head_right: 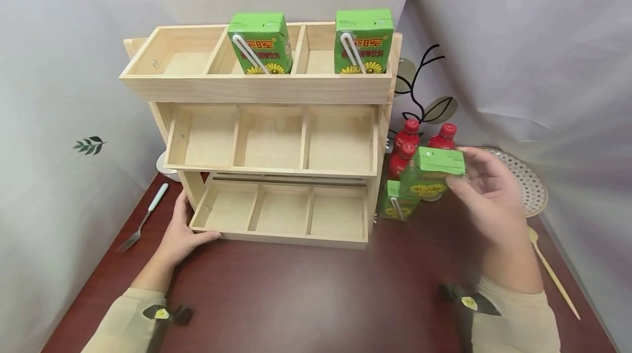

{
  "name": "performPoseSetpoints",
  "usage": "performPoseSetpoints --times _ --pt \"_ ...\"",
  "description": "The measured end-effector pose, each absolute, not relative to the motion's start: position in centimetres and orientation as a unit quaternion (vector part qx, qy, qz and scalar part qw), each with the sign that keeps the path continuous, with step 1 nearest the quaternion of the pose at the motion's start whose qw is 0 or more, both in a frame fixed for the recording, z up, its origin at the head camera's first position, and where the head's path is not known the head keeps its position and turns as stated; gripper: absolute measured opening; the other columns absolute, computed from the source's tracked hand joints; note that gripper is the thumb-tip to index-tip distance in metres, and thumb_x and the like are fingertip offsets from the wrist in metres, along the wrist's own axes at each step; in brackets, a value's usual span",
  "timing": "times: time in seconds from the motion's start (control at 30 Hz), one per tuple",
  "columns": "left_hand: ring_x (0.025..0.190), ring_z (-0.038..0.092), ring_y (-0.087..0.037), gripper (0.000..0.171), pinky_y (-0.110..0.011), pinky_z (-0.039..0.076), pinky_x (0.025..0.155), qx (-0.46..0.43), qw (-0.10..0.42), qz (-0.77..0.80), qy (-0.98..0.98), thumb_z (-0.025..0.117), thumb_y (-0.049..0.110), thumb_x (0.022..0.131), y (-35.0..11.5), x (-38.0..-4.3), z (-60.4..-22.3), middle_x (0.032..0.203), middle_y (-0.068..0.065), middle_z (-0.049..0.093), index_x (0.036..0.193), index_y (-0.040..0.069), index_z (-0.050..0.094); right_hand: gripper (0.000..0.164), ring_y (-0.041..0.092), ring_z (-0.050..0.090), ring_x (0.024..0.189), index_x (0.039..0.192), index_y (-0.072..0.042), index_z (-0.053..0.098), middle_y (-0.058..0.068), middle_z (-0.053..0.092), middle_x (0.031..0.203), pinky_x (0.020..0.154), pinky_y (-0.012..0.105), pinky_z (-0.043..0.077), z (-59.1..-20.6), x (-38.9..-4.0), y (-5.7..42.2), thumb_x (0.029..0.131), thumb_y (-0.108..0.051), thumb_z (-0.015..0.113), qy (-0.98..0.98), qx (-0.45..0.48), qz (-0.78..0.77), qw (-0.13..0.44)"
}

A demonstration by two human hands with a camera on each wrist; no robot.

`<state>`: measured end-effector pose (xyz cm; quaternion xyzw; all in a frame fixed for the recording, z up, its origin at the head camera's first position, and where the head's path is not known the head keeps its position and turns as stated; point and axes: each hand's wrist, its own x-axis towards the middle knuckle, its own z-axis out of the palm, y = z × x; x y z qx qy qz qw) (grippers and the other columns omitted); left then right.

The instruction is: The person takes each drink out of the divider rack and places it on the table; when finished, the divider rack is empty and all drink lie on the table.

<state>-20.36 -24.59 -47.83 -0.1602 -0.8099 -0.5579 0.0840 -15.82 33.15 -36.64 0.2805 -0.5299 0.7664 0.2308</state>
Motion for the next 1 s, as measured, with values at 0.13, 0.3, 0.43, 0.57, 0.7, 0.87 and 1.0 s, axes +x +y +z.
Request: performPoseSetpoints --times 0.13,0.3,0.43,0.57,0.7,0.87,1.0 --pt "0.129 0.037 -0.036 0.130 -0.022 0.040 0.096 -0.163 0.086 -0.556 -0.811 0.093 -0.001 0.056 -24.5 -20.4 -47.8 0.148 -0.019 0.029 0.155 0.014 0.010 0.051 0.027 0.064 0.096 0.124 0.029 0.038 0.026 0.062 0.114 0.079 0.025 0.053 -36.9 -15.6 34.5 0.074 0.040 0.041 -0.557 0.232 0.762 0.237" --pt "0.130 0.036 -0.035 0.130 -0.021 0.039 0.096 -0.164 0.087 -0.552 -0.813 0.093 0.000 0.056 -24.5 -20.4 -47.7 0.149 -0.018 0.028 0.155 0.013 0.010 0.052 0.027 0.065 0.095 0.125 0.029 0.038 0.024 0.063 0.111 0.079 0.026 0.053 -37.5 -15.5 35.8 0.074 0.040 0.039 -0.551 0.210 0.774 0.231" --pt "0.131 0.035 -0.035 0.130 -0.021 0.039 0.096 -0.163 0.086 -0.551 -0.814 0.093 0.000 0.056 -24.6 -20.5 -47.6 0.150 -0.017 0.027 0.155 0.014 0.010 0.051 0.028 0.065 0.097 0.125 0.028 0.039 0.024 0.064 0.110 0.080 0.027 0.053 -38.1 -15.6 36.6 0.076 0.040 0.036 -0.535 0.197 0.790 0.225" --pt "0.131 0.035 -0.034 0.130 -0.021 0.039 0.096 -0.160 0.085 -0.551 -0.815 0.093 0.000 0.056 -24.6 -20.5 -47.6 0.150 -0.016 0.027 0.156 0.015 0.010 0.051 0.027 0.065 0.098 0.126 0.027 0.039 0.023 0.064 0.111 0.080 0.027 0.053 -38.6 -15.8 37.3 0.077 0.040 0.037 -0.532 0.183 0.798 0.215" --pt "0.131 0.035 -0.035 0.130 -0.022 0.039 0.097 -0.160 0.083 -0.553 -0.813 0.093 -0.001 0.056 -24.6 -20.5 -47.6 0.149 -0.016 0.027 0.156 0.015 0.010 0.051 0.025 0.066 0.097 0.125 0.025 0.042 0.020 0.065 0.109 0.078 0.026 0.053 -39.3 -15.8 38.0 0.077 0.039 0.038 -0.545 0.169 0.795 0.206" --pt "0.131 0.035 -0.032 0.131 -0.022 0.038 0.098 -0.156 0.086 -0.551 -0.816 0.093 0.000 0.056 -24.5 -20.4 -47.7 0.150 -0.014 0.027 0.156 0.015 0.010 0.051 0.024 0.066 0.098 0.125 0.022 0.045 0.019 0.065 0.108 0.077 0.025 0.053 -40.5 -16.0 39.0 0.077 0.039 0.039 -0.548 0.164 0.800 0.184" --pt "0.131 0.035 -0.033 0.131 -0.022 0.038 0.097 -0.157 0.085 -0.553 -0.814 0.093 0.000 0.056 -24.5 -20.4 -47.9 0.150 -0.014 0.027 0.156 0.016 0.010 0.052 0.021 0.066 0.100 0.125 0.020 0.047 0.016 0.066 0.110 0.077 0.023 0.053 -41.5 -16.2 39.6 0.077 0.038 0.041 -0.584 0.155 0.780 0.164"
